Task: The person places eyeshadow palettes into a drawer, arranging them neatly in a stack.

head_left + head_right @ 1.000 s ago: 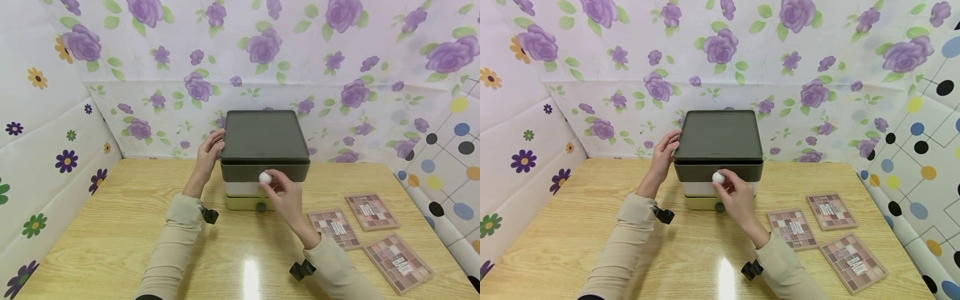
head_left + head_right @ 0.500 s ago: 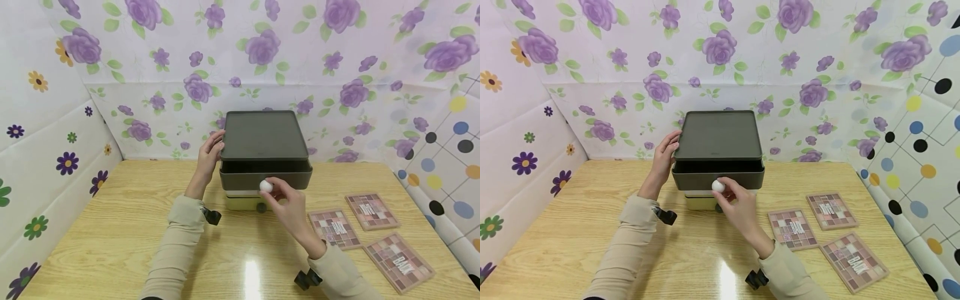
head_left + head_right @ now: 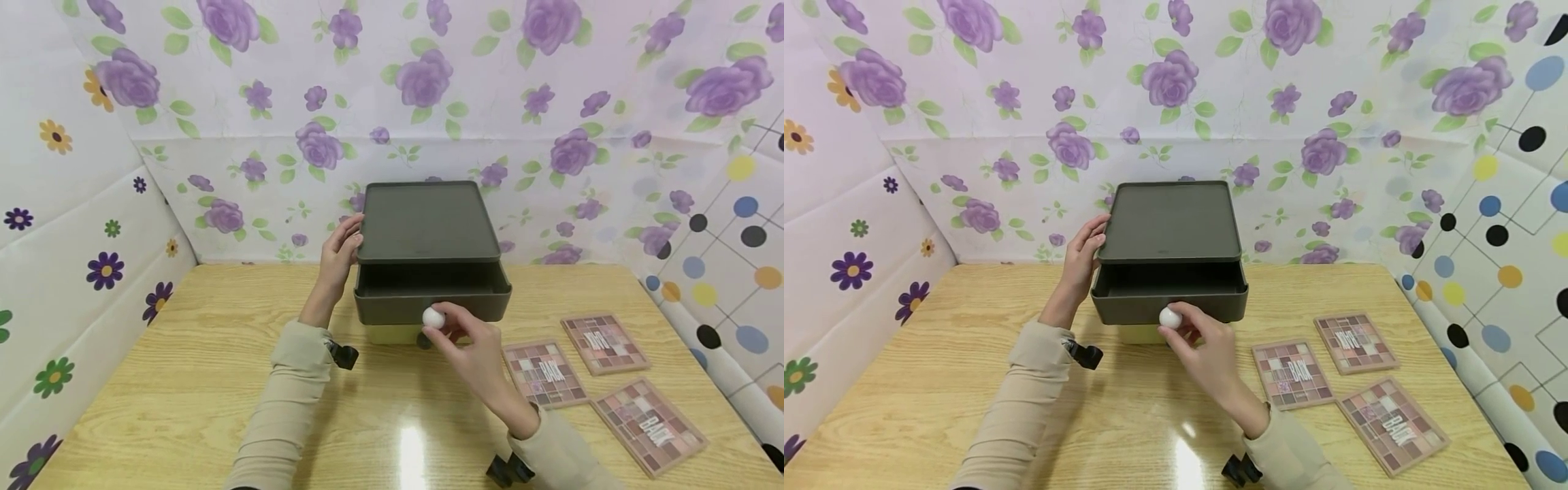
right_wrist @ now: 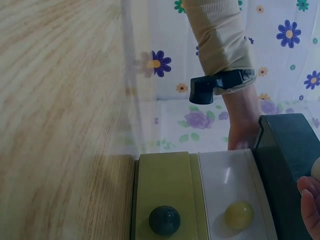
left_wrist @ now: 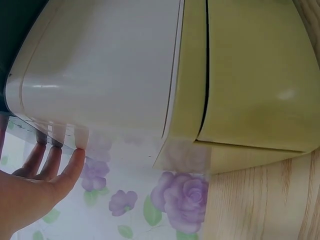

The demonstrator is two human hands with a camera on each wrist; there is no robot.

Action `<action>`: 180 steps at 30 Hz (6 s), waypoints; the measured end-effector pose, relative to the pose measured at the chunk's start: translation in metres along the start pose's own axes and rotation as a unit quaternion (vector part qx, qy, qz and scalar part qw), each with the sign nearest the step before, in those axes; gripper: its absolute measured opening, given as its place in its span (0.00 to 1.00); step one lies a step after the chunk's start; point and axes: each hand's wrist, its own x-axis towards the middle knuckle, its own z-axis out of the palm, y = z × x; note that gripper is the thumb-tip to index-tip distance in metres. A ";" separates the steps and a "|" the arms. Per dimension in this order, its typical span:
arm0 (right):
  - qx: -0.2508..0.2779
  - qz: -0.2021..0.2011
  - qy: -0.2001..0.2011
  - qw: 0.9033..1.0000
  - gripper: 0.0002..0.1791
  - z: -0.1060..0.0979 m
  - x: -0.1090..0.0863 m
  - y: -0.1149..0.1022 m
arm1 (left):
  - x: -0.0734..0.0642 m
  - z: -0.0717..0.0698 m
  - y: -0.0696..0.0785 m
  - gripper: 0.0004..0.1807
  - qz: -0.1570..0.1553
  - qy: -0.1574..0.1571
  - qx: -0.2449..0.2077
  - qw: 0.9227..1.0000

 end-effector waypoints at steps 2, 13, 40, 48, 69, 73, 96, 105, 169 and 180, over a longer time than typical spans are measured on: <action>-0.001 -0.006 0.000 1.000 0.22 -0.001 -0.001 -0.002 | 0.000 0.000 0.000 0.25 0.002 -0.003 -0.006 1.000; 0.007 0.038 -0.028 0.999 0.18 -0.009 -0.006 -0.017 | 0.000 0.001 -0.001 0.26 0.022 -0.002 -0.040 0.999; 0.029 0.000 -0.043 0.999 0.17 -0.019 -0.017 -0.033 | -0.013 0.009 0.023 0.25 0.005 -0.017 -0.016 1.000; 0.026 -0.009 -0.051 0.998 0.15 -0.020 -0.020 -0.030 | -0.010 0.006 0.020 0.24 0.000 -0.030 -0.013 0.999; 0.033 -0.037 -0.119 0.992 0.08 -0.088 -0.021 -0.022 | -0.003 -0.001 0.000 0.24 0.010 -0.033 -0.019 0.999; 0.037 -0.041 -0.142 0.988 0.10 -0.105 -0.022 -0.013 | -0.004 -0.002 0.000 0.25 0.011 -0.037 -0.019 0.999; -0.051 0.086 -0.283 0.954 0.25 -0.163 -0.044 0.059 | -0.006 -0.001 0.003 0.24 -0.001 -0.038 -0.016 0.999; -0.075 0.176 -0.397 0.897 0.42 -0.183 -0.054 0.092 | -0.013 0.006 0.022 0.25 -0.005 -0.037 -0.006 0.999; -0.132 0.269 -0.438 0.847 0.61 -0.184 -0.051 0.124 | -0.015 0.010 0.026 0.26 0.000 -0.034 -0.002 0.999; -0.024 0.349 -0.423 0.836 0.48 -0.186 -0.042 0.110 | -0.015 0.009 0.025 0.26 0.002 -0.037 0.002 0.999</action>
